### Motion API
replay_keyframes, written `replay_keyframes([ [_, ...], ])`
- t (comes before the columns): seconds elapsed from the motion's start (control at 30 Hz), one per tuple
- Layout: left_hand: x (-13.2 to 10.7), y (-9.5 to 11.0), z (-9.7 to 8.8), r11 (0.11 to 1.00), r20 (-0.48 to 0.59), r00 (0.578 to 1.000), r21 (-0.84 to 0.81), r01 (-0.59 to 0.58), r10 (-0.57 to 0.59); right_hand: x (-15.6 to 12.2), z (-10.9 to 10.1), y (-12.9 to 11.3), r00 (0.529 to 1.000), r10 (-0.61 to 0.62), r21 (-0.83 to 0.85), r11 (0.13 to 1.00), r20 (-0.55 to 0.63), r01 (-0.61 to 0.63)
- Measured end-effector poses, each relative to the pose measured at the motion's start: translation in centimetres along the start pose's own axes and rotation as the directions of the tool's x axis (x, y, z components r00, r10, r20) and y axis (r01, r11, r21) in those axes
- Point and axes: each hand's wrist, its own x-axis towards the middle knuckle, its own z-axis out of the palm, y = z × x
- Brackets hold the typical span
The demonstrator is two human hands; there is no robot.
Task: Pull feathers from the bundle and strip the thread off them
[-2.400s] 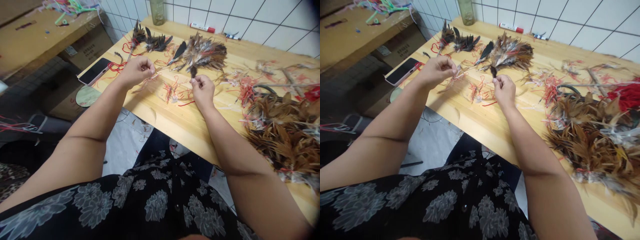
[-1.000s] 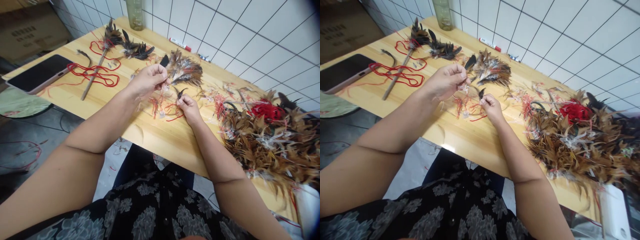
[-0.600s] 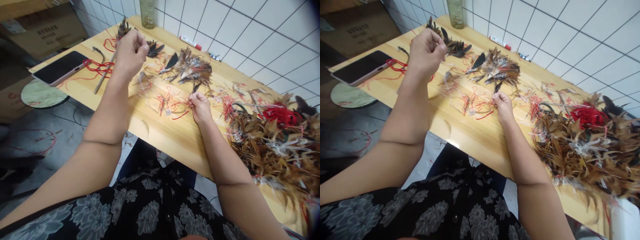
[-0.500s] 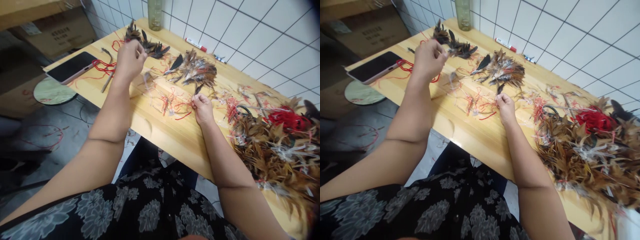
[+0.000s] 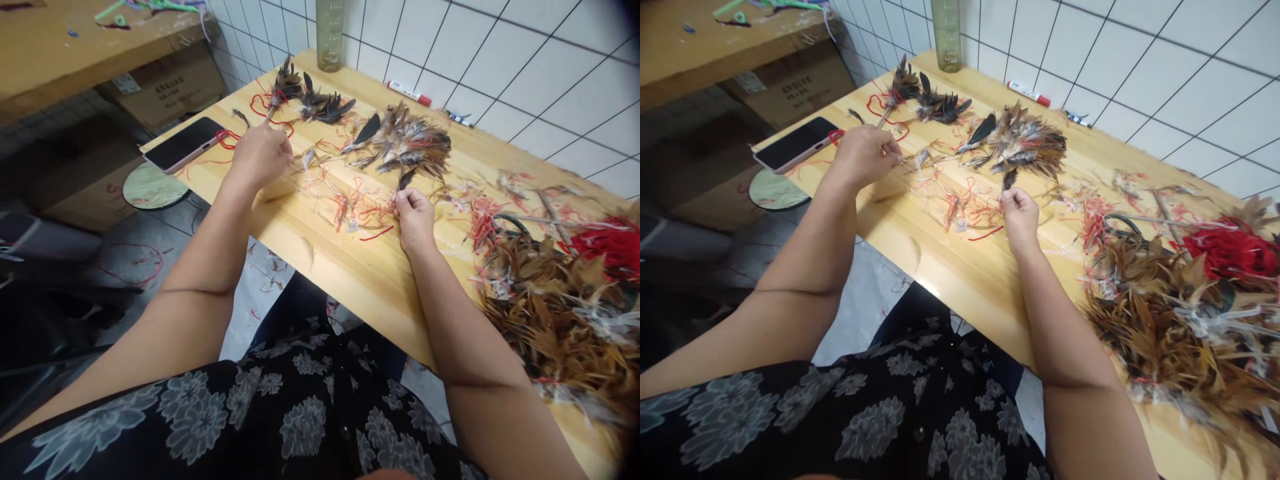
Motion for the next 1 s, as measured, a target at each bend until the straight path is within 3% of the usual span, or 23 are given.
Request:
replay_keyframes([
  [0.17,-1.2,-2.6,-2.5,0.999,0.138,0.990,-0.015,-0.041,0.042,0.3,0.1,0.5,1.000,-0.025,-0.018,1.000,-0.013,0.025],
  [0.33,-4.4,-5.7,-4.1,0.996,0.308,0.951,-0.080,0.035,-0.008,0.7,0.0,1.2,0.998,-0.061,-0.073,0.995,-0.001,0.061],
  [0.5,-6.7,-5.3,-2.9,0.980,0.238,0.970,-0.172,0.098,-0.055,0.4,0.1,1.0,0.994,-0.110,-0.138,0.984,-0.003,0.109],
  [0.67,-6.4,-4.1,-1.1,0.970,0.204,0.978,-0.225,0.093,-0.047,0.0,0.3,0.7,0.981,-0.191,-0.228,0.956,-0.017,0.182],
  [0.8,-5.7,-2.3,-0.9,0.958,0.130,0.992,-0.282,0.044,-0.007,0.0,0.6,0.7,0.975,-0.217,-0.250,0.947,-0.040,0.201],
  [0.87,-5.0,-0.2,-0.9,0.873,0.077,0.997,-0.486,0.046,-0.009,0.1,0.7,0.8,0.976,-0.209,-0.230,0.954,-0.054,0.192],
  [0.93,-4.1,2.9,-0.6,0.670,0.082,0.997,-0.740,0.068,-0.011,0.2,0.8,1.0,0.981,-0.182,-0.183,0.968,-0.058,0.169],
  [1.0,-3.0,6.5,0.2,0.435,0.135,0.991,-0.893,0.116,0.014,0.3,0.8,1.1,0.988,-0.140,-0.113,0.985,-0.059,0.133],
])
